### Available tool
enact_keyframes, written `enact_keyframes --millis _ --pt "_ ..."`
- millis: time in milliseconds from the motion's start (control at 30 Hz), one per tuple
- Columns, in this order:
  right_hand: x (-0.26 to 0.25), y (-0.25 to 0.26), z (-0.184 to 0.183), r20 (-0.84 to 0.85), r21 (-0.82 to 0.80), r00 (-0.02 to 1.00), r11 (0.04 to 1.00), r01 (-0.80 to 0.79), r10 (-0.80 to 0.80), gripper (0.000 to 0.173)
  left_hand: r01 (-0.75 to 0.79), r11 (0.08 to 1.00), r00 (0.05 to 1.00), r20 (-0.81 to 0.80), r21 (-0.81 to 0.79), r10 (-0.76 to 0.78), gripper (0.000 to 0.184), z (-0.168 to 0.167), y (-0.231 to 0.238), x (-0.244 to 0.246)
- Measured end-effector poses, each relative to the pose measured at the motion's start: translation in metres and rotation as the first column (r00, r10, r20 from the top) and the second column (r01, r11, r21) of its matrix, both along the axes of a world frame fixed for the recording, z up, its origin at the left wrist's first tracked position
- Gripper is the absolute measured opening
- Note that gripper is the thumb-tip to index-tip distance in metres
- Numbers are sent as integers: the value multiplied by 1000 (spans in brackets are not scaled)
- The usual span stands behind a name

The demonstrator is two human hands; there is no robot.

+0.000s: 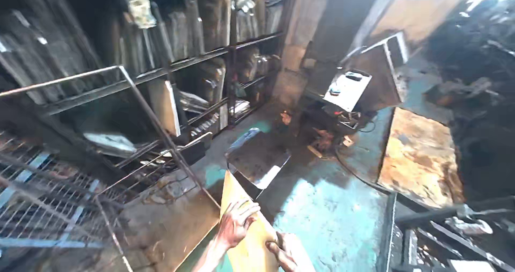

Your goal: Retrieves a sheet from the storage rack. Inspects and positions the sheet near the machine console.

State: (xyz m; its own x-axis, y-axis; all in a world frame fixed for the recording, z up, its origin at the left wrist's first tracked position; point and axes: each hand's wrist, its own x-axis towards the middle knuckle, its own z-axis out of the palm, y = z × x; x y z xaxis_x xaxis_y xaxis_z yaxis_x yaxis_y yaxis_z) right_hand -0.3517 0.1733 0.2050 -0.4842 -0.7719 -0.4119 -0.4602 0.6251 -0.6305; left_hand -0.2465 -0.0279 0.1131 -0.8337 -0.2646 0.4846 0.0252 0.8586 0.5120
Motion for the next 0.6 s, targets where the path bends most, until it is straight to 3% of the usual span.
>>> enact_keyframes --millis 167,400,600 --pt "-82 101 23 -222 -126 974 992 11 -39 35 -3 998 1000 -27 57 5 42 -12 48 -96" --pt "-184 244 39 -485 -413 854 910 -35 -187 23 -16 941 999 -24 337 26 38 -67 184 -216" --pt "-245 336 66 -594 -439 726 896 68 -346 33 96 866 972 143 490 -188 39 -90 278 -296"
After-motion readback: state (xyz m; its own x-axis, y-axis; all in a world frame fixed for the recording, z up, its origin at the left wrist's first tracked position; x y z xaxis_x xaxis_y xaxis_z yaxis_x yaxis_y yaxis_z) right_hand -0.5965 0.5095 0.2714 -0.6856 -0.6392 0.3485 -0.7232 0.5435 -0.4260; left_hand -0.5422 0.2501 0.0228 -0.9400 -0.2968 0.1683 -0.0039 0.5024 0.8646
